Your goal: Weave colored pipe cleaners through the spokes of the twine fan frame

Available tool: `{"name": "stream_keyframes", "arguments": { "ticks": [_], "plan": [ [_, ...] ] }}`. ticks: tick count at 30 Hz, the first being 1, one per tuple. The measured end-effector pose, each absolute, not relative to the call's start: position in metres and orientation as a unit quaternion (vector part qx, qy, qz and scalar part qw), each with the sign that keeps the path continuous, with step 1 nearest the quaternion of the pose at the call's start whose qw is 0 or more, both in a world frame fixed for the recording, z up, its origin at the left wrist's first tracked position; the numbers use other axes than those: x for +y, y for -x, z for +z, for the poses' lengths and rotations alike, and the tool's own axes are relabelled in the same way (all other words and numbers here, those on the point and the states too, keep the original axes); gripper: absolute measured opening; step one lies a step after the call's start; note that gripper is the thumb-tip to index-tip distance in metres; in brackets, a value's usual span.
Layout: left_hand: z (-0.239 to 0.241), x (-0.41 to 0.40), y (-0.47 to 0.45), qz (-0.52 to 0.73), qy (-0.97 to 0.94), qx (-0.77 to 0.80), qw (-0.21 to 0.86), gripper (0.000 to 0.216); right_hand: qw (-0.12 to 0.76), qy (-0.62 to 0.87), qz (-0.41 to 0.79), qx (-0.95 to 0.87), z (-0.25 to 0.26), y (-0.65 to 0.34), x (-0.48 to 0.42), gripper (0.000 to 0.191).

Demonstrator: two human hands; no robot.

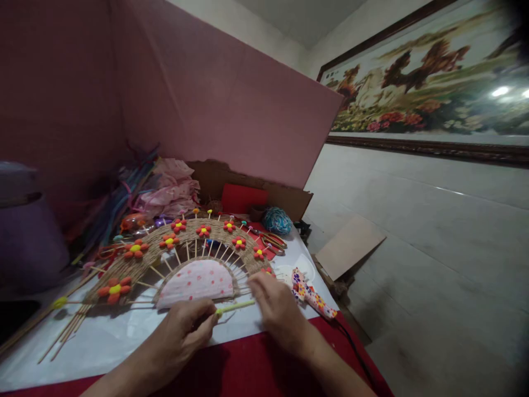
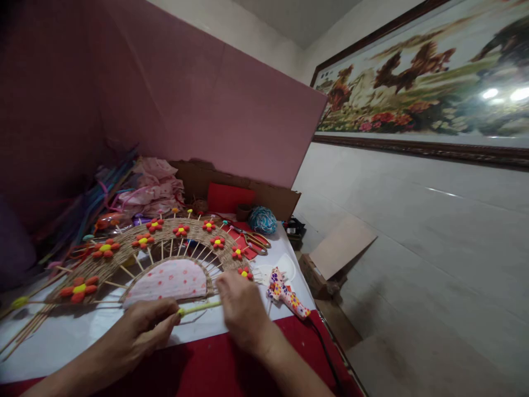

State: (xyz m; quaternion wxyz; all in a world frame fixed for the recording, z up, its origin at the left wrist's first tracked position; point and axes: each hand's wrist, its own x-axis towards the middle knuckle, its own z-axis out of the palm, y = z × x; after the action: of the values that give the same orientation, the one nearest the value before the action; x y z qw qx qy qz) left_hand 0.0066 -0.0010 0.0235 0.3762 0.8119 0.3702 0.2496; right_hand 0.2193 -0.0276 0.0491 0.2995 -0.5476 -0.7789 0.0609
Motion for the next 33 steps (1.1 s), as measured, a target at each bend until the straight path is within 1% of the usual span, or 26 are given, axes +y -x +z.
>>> {"name": "stream_keyframes", "arguments": {
  "ticks": [2,3,5,6,8,10,13,15,17,19,20,24,27,30,33],
  "plan": [
    [0.026,-0.002,-0.006,0.252,-0.814,0.372,0.368,0.031,0.311,0.626,0.033,-0.715,0.054,-0.259,-0.033,0.017],
    [0.027,-0.002,-0.006,0.255,-0.819,0.370,0.357,0.031,0.292,0.662,0.014,-0.690,0.054,-0.280,-0.035,0.019],
    [0.029,-0.004,-0.009,0.262,-0.837,0.359,0.319,0.030,0.224,0.715,0.013,-0.662,0.047,-0.317,-0.039,0.026],
    [0.030,-0.006,-0.012,0.259,-0.851,0.349,0.295,0.029,0.196,0.725,0.029,-0.659,0.041,-0.332,-0.040,0.029],
    [0.035,-0.011,-0.023,0.239,-0.883,0.322,0.243,0.026,0.171,0.724,0.048,-0.667,0.028,-0.349,-0.040,0.029],
    [0.041,-0.016,-0.038,0.204,-0.918,0.286,0.184,0.022,0.180,0.721,0.061,-0.667,0.016,-0.354,-0.038,0.029],
    [0.048,-0.016,-0.068,0.164,-0.957,0.223,0.083,0.017,0.218,0.710,0.094,-0.663,0.007,-0.353,-0.034,0.029],
    [0.050,-0.007,-0.092,0.169,-0.966,0.192,0.030,0.015,0.240,0.705,0.108,-0.659,0.008,-0.353,-0.033,0.029],
    [0.051,0.006,-0.116,0.168,-0.973,0.157,0.003,0.014,0.251,0.705,0.110,-0.654,0.011,-0.354,-0.034,0.029],
    [0.051,0.023,-0.140,0.170,-0.966,0.191,0.030,0.017,0.255,0.704,0.108,-0.653,0.014,-0.356,-0.035,0.027],
    [0.052,0.031,-0.152,0.158,-0.958,0.230,0.064,0.020,0.257,0.703,0.108,-0.654,0.015,-0.357,-0.035,0.026],
    [0.052,0.061,-0.190,0.137,-0.944,0.283,0.102,0.025,0.266,0.700,0.103,-0.655,0.015,-0.360,-0.037,0.027],
    [0.049,0.078,-0.212,0.106,-0.936,0.312,0.123,0.024,0.273,0.697,0.102,-0.655,0.011,-0.364,-0.036,0.027],
    [0.047,0.089,-0.227,0.072,-0.932,0.329,0.136,0.031,0.289,0.692,0.103,-0.654,0.006,-0.368,-0.035,0.027],
    [0.047,0.092,-0.235,0.050,-0.930,0.340,0.131,0.031,0.335,0.673,0.136,-0.645,0.002,-0.373,-0.035,0.029]
  ]
}}
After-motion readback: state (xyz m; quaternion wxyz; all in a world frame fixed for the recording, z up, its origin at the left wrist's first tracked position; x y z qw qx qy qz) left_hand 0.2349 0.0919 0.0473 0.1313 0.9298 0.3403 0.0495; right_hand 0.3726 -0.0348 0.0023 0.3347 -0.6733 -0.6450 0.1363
